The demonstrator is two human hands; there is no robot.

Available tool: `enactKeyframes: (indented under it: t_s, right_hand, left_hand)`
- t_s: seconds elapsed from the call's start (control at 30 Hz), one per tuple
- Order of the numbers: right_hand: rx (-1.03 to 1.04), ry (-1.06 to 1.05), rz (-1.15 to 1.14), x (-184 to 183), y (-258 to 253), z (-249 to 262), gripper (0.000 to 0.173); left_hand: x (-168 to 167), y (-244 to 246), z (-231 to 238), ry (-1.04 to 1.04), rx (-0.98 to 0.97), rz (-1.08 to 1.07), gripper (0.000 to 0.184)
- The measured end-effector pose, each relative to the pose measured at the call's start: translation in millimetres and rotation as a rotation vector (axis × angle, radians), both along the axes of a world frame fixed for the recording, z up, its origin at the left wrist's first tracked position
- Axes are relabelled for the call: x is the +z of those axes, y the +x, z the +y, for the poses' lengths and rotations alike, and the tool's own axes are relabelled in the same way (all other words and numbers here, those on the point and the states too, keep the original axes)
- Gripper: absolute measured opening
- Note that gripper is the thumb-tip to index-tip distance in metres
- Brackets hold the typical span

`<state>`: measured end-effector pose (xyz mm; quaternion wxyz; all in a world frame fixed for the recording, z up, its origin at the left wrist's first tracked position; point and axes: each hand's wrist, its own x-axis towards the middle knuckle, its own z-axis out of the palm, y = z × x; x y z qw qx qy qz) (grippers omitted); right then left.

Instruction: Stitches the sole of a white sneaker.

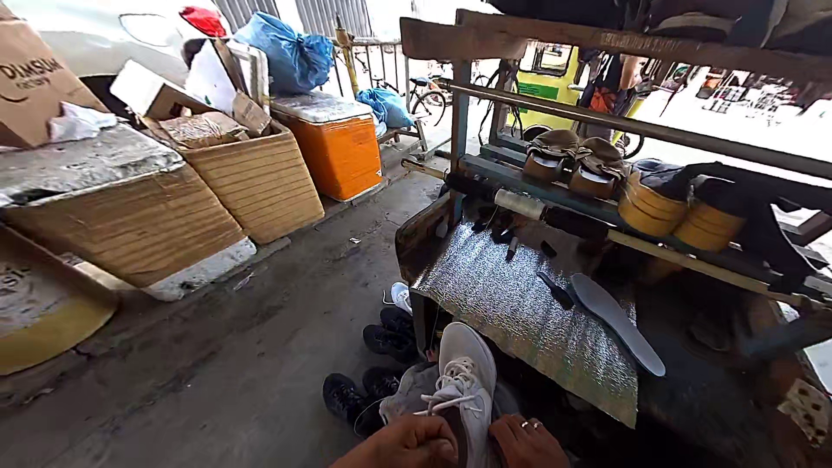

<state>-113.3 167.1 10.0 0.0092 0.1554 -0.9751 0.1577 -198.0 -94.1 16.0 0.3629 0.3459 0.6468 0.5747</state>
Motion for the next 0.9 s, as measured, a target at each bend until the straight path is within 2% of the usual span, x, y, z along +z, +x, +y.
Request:
enactKeyframes:
  t_s: [0.07, 0.1, 0.17, 0.27, 0.37, 0.5, 0.63, 0.8, 0.9]
  right_hand:
    - [0.030, 0.023, -0.051, 6.9, -3.2, 0.5, 0.016]
    - [0.049, 0.028, -0.062, 8.9, -4.5, 0.9, 0.016]
    - [0.072, 0.031, -0.054, 8.8, -5.9, 1.3, 0.015]
    - [0.075, -0.034, -0.081, 4.8, -5.0, 2.7, 0.015]
    - [0.050, -0.093, -0.050, -6.6, -0.3, 1.2, 0.014]
    - [0.009, -0.136, 0.030, -17.0, 7.8, -2.2, 0.013]
    - [-0.011, -0.151, 0.045, -16.8, 11.1, -4.7, 0.014]
    - [-0.088, -0.170, 0.077, -24.2, 13.8, -6.7, 0.014]
    - [-0.096, -0.246, 0.038, -22.3, 10.8, 2.5, 0.017]
  left_hand:
    - [4.2, 2.1, 20.3, -0.343, 0.026, 0.293, 0.029]
    - [6.6, 6.7, 30.4, -0.453, 0.034, 0.345, 0.027]
    - [5.8, 12.2, 42.0, -0.543, 0.082, 0.363, 0.022]
    - [-5.8, 9.5, 43.0, -0.507, 0.167, 0.195, 0.017]
    - [-14.8, 8.0, 43.0, -0.515, 0.119, 0.081, 0.015]
    - [-18.8, 10.0, 41.7, -0.522, 0.122, 0.090, 0.014]
    - [-24.1, 13.9, 39.2, -0.370, 0.222, 0.036, 0.010]
    - [-18.0, 6.3, 43.6, -0.550, 0.073, 0.149, 0.015]
    - [-17.9, 8.1, 35.5, -0.485, 0.118, 0.217, 0.015]
